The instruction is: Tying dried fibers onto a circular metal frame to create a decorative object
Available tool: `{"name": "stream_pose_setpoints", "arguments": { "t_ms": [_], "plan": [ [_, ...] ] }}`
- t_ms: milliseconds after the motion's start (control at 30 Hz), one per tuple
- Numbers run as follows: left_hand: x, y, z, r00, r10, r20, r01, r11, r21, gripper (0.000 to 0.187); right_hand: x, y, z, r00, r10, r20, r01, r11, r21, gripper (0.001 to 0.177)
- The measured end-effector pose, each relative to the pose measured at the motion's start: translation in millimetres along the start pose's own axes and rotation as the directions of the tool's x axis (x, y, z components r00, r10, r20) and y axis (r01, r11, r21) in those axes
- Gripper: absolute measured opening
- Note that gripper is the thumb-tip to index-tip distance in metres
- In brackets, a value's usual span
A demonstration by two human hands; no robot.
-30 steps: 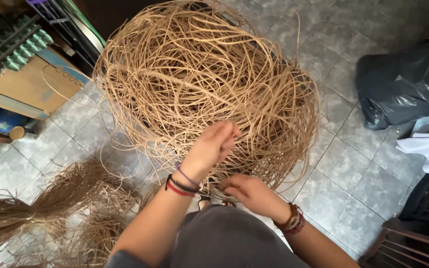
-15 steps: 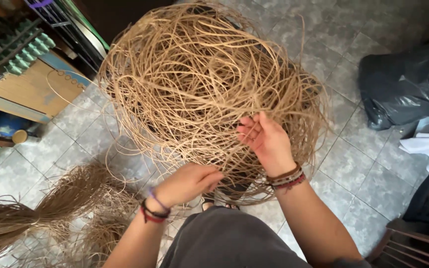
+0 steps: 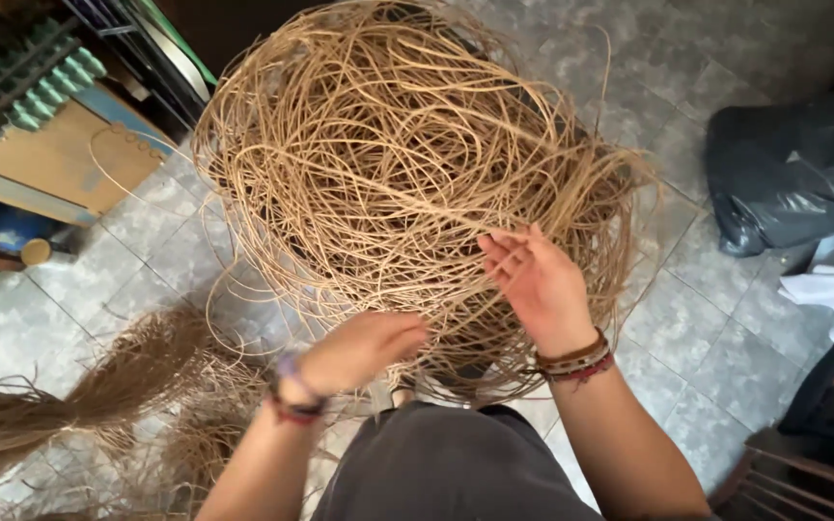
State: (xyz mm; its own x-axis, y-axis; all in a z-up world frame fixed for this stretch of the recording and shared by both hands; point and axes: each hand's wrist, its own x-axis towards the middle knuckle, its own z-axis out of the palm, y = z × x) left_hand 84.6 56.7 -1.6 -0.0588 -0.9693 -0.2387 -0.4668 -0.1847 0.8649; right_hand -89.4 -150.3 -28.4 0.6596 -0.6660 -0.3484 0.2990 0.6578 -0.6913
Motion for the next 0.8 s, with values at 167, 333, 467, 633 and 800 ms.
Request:
{"name": "stream_pose_setpoints", "arguments": {
  "t_ms": [167,333,467,633,800],
  "plan": [
    [27,50,9,0.995,-0.033,-0.094,0.021,0.991,-0.129,0.036,-16,11,28,0.996,0.009,0.085,0.002,0.992,-0.128,0.029],
    [35,82,25,0.931,-0.07,-0.358,0.039,0.995,-0.093,0.034,-11,-5,10,0.981,0.086,0.174,-0.07,0.993,-0.095,0.029],
    [-22,38,31,0.953,-0.23,-0.198,0.218,0.973,-0.081,0.033,1,-16,-2,0.965,0.196,0.176,-0.188,0.98,-0.065,0.033],
    [34,85,52,0.934,-0.257,-0.249,0.228,0.964,-0.139,0.037,-13,-6,4,0.917,0.264,0.299,-0.222,0.961,-0.168,0.033],
    [30,75,69,0.903,-0.206,-0.377,0.19,0.979,-0.078,0.029,8,-18,-11,0.92,0.262,0.293,-0.255,0.965,-0.062,0.035]
  ]
}}
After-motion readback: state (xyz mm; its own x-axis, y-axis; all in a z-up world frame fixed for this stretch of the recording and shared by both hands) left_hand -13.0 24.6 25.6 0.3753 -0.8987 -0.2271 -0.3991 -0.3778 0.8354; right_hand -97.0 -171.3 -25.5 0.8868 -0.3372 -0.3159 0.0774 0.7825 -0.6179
